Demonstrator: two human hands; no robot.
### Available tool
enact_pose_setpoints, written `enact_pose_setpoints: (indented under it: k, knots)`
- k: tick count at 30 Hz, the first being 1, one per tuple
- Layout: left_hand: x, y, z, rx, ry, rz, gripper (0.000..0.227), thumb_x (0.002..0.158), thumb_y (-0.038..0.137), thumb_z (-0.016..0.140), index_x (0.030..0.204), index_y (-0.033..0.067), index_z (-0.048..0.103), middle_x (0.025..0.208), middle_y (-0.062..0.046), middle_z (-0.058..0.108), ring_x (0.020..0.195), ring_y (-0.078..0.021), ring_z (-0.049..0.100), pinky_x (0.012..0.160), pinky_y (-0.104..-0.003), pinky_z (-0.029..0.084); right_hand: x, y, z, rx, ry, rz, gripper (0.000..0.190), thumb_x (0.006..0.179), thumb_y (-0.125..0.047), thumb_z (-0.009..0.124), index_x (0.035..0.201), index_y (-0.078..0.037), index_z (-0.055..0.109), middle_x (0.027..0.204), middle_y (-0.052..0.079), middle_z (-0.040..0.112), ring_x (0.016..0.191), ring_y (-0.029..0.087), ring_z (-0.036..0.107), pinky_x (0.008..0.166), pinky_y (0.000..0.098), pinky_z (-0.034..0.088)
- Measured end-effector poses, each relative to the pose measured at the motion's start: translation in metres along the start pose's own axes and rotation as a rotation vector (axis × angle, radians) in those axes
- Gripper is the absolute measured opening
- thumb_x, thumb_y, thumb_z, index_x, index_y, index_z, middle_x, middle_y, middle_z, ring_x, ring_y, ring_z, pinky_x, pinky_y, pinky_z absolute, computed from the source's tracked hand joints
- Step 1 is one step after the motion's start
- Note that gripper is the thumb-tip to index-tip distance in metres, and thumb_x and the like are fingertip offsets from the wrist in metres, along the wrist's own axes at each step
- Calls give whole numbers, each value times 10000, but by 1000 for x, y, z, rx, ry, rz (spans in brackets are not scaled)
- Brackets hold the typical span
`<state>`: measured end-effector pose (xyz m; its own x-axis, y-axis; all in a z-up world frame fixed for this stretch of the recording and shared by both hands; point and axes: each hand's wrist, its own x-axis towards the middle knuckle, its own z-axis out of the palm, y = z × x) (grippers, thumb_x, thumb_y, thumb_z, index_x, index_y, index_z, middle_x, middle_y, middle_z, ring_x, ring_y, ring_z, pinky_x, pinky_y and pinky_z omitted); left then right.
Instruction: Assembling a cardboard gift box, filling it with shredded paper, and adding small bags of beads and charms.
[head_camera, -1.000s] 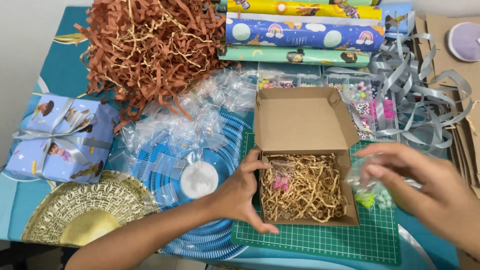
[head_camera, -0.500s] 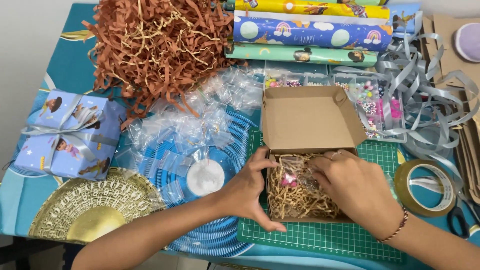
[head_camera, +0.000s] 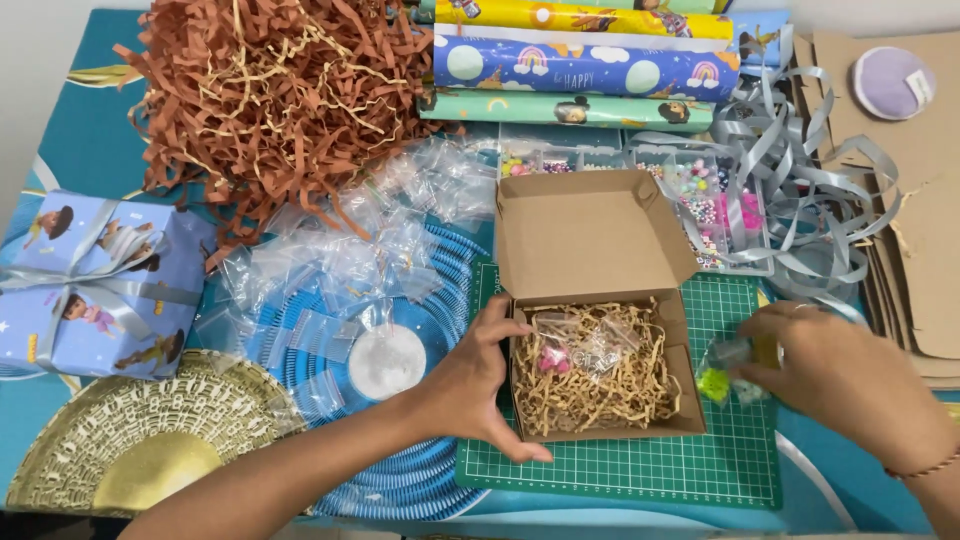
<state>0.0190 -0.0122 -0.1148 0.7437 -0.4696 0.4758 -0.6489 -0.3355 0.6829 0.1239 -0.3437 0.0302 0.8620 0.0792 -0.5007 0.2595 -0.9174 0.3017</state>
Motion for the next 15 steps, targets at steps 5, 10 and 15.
enact_pose_setpoints:
  k: [5,10,15]
  knots:
    - [0,0,1,-5,-24,-46,1554,626,604,891,1500,226,-338,1480,-268,217,1474,-672,153,1244,-721,224,-1,5,22,60,-5,-68,203,908,-392,716,1075,-277,709,1254,-159,583,906,124,764,755,389,672]
    - [2,2,-1,24,-16,-22,1447,640,629,851,1498,128,-201,1460,-214,231,1469,-622,206,1261,-717,224,-3,7,10,156,-171,51,237,991,-498,616,942,-266,613,931,-51,687,767,133,673,656,317,499]
    - [6,6,-4,3,9,-24,1366,644,634,827,1495,96,-97,1456,-192,235,1472,-590,225,1265,-682,268,-33,27,4,558,83,-74,274,826,-306,723,1086,-243,663,847,-37,801,715,128,770,573,260,692]
